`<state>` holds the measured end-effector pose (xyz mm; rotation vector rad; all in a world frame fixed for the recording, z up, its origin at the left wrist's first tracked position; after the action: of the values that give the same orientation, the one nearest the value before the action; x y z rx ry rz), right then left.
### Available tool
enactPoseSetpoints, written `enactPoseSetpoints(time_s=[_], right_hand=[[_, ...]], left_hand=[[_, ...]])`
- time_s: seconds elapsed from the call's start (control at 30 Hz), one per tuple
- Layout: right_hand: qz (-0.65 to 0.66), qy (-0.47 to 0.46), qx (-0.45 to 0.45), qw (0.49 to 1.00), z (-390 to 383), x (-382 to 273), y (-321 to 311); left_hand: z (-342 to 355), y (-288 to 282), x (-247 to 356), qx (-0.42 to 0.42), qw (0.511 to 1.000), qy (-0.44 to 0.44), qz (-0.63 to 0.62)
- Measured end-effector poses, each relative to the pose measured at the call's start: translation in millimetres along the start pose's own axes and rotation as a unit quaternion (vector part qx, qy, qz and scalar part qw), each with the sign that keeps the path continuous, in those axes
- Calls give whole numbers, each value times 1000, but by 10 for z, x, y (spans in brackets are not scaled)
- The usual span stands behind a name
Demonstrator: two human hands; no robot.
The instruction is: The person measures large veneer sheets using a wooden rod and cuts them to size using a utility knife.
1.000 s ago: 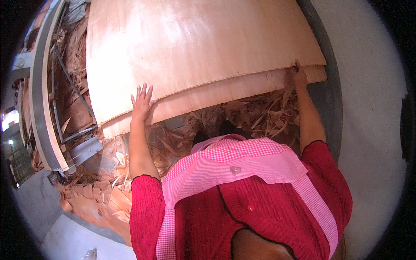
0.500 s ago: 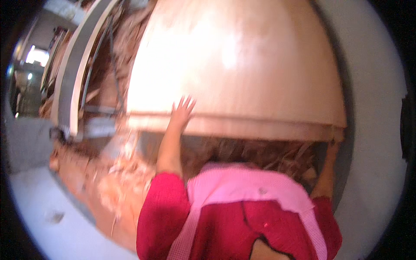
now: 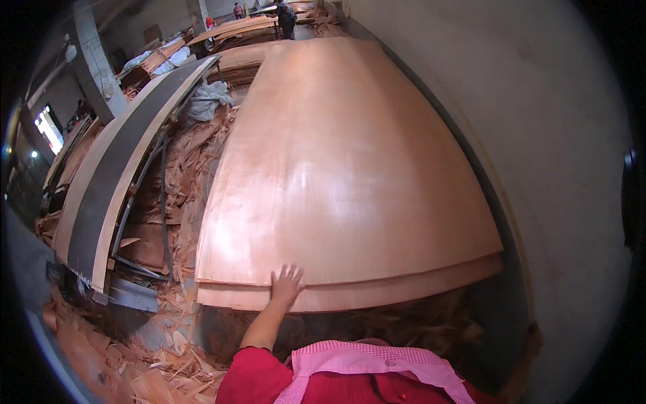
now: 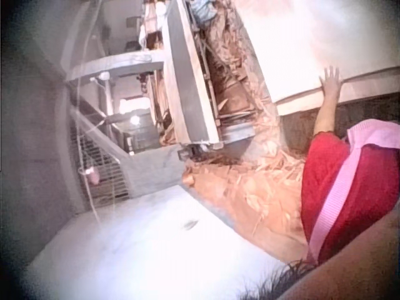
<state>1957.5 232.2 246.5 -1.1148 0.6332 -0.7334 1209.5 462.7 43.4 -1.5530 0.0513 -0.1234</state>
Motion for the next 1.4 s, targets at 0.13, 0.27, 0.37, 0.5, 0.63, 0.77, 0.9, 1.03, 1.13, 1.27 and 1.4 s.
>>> enactPoseSetpoints(time_s=[0.13, 0.27, 0.37, 0.5, 0.63, 0.77, 0.9, 1.03, 1.13, 1.27, 1.4], right_hand=[[92, -59, -47, 993, -928, -1221, 196], [362, -86, -52, 927, -1617, -2028, 921], [511, -19, -244, 824, -2602, -3578, 268], [569, 48, -494, 656, -3591, -5125, -223], [539, 28, -492, 683, -3889, -6463, -26], [487, 26, -507, 711, -4218, -7328, 415], [458, -23, -442, 771, -4913, -7875, 26], [468, -18, -412, 782, -5720, -8221, -146], [463, 0, -424, 779, -6132, -8526, -325], [514, -35, -341, 786, -7045, -9150, -867], [545, -35, -404, 734, -8316, -9630, -1355]], left_hand=[[-65, -196, -166, -9, 989, -33, -142], [-327, -284, -291, 69, 963, 108, -239], [-1290, -409, -1224, 68, 970, 136, -192], [-3051, -31, -2740, -77, 967, -45, -240], [-4281, 14, -3709, -4, 962, -212, -170], [-5435, 34, -4125, 141, 775, -560, -258], [-5658, -3, -4301, 126, 710, -619, -311], [-5912, 11, -4988, 102, 716, -597, -347], [-6213, -70, -5653, 103, 710, -592, -367], [-6787, -254, -6742, 144, 702, -592, -368], [-7494, -593, -8100, 217, 717, -559, -355]])
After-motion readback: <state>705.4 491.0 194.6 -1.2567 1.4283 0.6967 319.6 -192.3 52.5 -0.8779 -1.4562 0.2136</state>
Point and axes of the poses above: each hand's wrist, its own z-axis towards the middle knuckle, its own y-axis out of the palm, x = y × z, the point moved 4 cm from there along z, towards the middle knuckle, and after that the axes turned 10 degrees about x, right-handed, at the moved point
